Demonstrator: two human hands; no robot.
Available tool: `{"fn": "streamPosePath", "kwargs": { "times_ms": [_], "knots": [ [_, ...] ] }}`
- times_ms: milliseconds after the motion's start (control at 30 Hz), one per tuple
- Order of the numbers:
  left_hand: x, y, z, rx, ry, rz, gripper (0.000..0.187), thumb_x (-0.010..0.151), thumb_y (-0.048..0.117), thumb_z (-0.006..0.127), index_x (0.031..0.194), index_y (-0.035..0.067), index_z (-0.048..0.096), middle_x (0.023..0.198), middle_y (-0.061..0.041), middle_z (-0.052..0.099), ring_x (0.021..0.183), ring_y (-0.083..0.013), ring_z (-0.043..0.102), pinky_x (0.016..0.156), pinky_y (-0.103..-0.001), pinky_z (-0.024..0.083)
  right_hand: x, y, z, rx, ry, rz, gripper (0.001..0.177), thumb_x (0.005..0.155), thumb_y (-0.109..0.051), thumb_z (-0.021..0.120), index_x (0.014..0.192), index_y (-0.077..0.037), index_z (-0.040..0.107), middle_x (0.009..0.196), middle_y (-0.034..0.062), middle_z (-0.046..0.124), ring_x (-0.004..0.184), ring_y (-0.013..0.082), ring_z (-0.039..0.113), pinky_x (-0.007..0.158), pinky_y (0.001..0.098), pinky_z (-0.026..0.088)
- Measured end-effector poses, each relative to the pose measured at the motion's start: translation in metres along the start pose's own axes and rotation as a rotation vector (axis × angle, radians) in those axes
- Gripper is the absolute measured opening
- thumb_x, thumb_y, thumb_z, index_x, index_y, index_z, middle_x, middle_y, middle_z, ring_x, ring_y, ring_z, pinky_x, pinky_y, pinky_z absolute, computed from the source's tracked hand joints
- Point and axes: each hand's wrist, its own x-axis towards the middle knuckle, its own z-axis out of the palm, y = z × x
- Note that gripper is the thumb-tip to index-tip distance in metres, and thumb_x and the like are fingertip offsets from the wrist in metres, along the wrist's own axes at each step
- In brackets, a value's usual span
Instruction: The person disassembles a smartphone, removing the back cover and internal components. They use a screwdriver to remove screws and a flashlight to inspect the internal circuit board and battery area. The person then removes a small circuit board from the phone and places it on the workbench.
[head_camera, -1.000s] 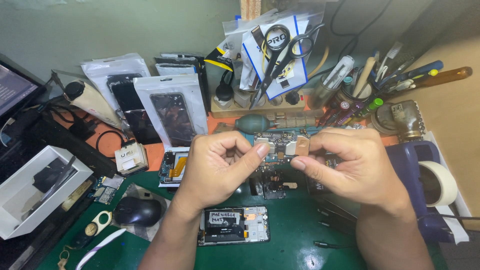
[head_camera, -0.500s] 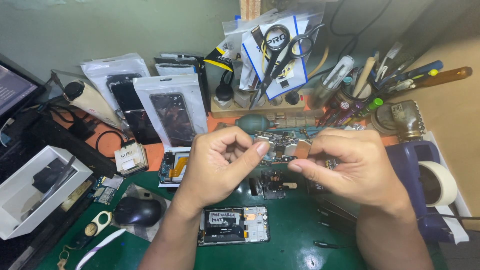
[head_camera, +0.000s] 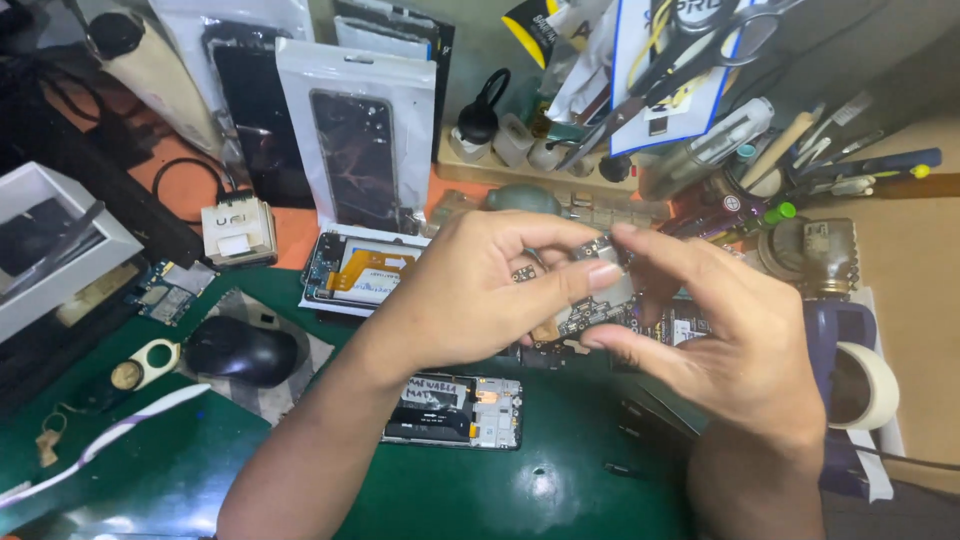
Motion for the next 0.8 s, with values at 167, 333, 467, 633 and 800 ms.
{"fn": "streamPosePath", "kwargs": {
  "times_ms": [167,333,467,633,800],
  "knots": [
    [-0.0008,0.0031,-0.0026,0.011,-0.013,-0.034,0.029,0.080,0.034,0.046,0.079,0.014,0.066,0.041,0.004,0.046,0.037,-0.0047,0.049,0.038,-0.019,0.035,-0.0012,0.0003,0.0050,0.006,0.019,-0.010,0.054,0.063,-0.027,0.076,0.104,-0.001,0.053,0.072,0.0015,0.057,0.057,0.0068,0.053,0.065,0.0191,0.044],
    [-0.0012,0.0026,-0.0032,0.026,-0.015,-0.039,0.041,0.082,0.037,0.041,0.050,0.013,0.043,0.037,0.002,0.039,0.037,-0.0047,0.043,0.039,-0.022,0.029,-0.0027,0.0014,0.0076,0.036,0.009,0.038,0.053,0.063,-0.026,0.077,0.103,-0.003,0.052,0.070,0.0000,0.056,0.053,0.0046,0.053,0.061,0.0164,0.044],
    [-0.0009,0.0021,-0.0028,0.041,-0.011,-0.022,0.033,0.079,0.038,0.043,0.075,0.015,0.068,0.037,0.002,0.044,0.036,-0.0032,0.045,0.039,-0.020,0.035,-0.0063,0.0049,0.0096,0.041,0.029,0.024,0.054,0.062,-0.024,0.078,0.102,-0.001,0.049,0.071,0.0015,0.056,0.054,0.0053,0.053,0.060,0.0168,0.045],
    [-0.0007,-0.0033,-0.0018,0.037,-0.004,0.101,0.030,0.081,0.033,0.045,0.073,0.014,0.067,0.039,0.003,0.037,0.044,-0.0023,0.035,0.041,-0.021,0.031,-0.0074,0.0048,0.0106,0.057,0.046,0.031,0.053,0.062,-0.023,0.078,0.100,0.000,0.048,0.070,0.0034,0.055,0.053,0.0066,0.053,0.059,0.0174,0.045],
    [-0.0009,-0.0017,-0.0017,0.047,0.008,0.096,0.030,0.081,0.033,0.045,0.070,0.015,0.066,0.037,0.003,0.040,0.041,-0.0016,0.036,0.040,-0.021,0.032,-0.0057,0.0028,0.0094,0.043,0.037,0.036,0.052,0.062,-0.025,0.077,0.098,-0.001,0.049,0.069,0.0020,0.055,0.052,0.0061,0.052,0.058,0.0172,0.045]
  ]
}}
